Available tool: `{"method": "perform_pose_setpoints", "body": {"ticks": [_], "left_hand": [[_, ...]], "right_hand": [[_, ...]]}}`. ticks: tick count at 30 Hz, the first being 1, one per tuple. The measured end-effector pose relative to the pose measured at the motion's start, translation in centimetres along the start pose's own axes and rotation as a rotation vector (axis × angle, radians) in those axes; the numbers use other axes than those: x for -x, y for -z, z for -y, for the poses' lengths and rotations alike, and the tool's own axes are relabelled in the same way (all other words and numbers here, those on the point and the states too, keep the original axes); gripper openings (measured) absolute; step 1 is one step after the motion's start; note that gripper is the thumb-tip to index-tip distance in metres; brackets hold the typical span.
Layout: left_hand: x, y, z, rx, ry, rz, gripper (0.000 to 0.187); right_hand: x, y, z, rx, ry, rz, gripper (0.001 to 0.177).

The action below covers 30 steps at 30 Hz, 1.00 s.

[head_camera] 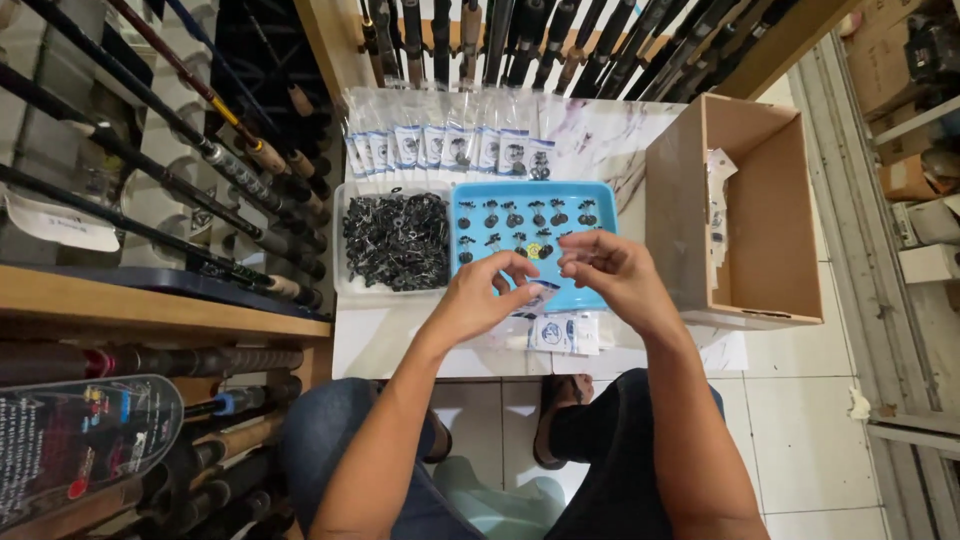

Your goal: The person sorts small metal fishing hooks by picking them individually from a blue tray and placing them into a small plastic bag.

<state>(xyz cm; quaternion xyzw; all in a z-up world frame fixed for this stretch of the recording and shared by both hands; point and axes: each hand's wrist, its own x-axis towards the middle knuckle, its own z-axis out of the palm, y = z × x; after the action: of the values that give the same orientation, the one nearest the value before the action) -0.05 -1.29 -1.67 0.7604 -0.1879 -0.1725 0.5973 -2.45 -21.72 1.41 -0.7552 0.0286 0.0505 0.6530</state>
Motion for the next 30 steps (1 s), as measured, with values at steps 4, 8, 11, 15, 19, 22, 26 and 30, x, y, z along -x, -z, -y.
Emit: {"method": "perform_pose_setpoints", "body": {"ticks": [4,8,11,15,19,22,26,30], "left_hand": [[-0.3,-0.5,0.8,0.046,-0.025,0.089,0.035],[-0.2,-1.0,1.1,0.476,0.115,0.394,0.064],[-0.5,-2.0,2.0,0.626,0.183,0.454,0.080],[-0.8,-2.1,2.6,0.525,0.216,0.353,0.081],[-1.2,-1.8,3.3,0.450,0.237,0.280,0.076],[-1.3,-1.4,3.5,0.399,0.251,0.242,0.075],[-1.2,-0.6,2.8,0.323,0.252,0.203,0.070],[-0.7,0.1,1.7,0.299,0.247,0.188,0.069]], "right_hand": [[0.2,-0.1,0.3,0.006,-0.013,0.022,0.023],[0.0,-0.1,0.1,-0.055,0.016,0.003,0.021],[0.0,-0.2,0.5,-0.018,0.069,-0.037,0.020],[0.2,-0.4,1.2,0.026,0.128,-0.099,0.013],[0.3,-0.2,1.3,0.107,0.135,-0.063,0.011],[0.6,-0.6,2.1,0.152,0.177,-0.025,0.012],[0.3,0.0,1.4,0.237,0.229,0.048,0.014],[0.4,0.2,0.9,0.236,0.255,0.073,0.014]]}}
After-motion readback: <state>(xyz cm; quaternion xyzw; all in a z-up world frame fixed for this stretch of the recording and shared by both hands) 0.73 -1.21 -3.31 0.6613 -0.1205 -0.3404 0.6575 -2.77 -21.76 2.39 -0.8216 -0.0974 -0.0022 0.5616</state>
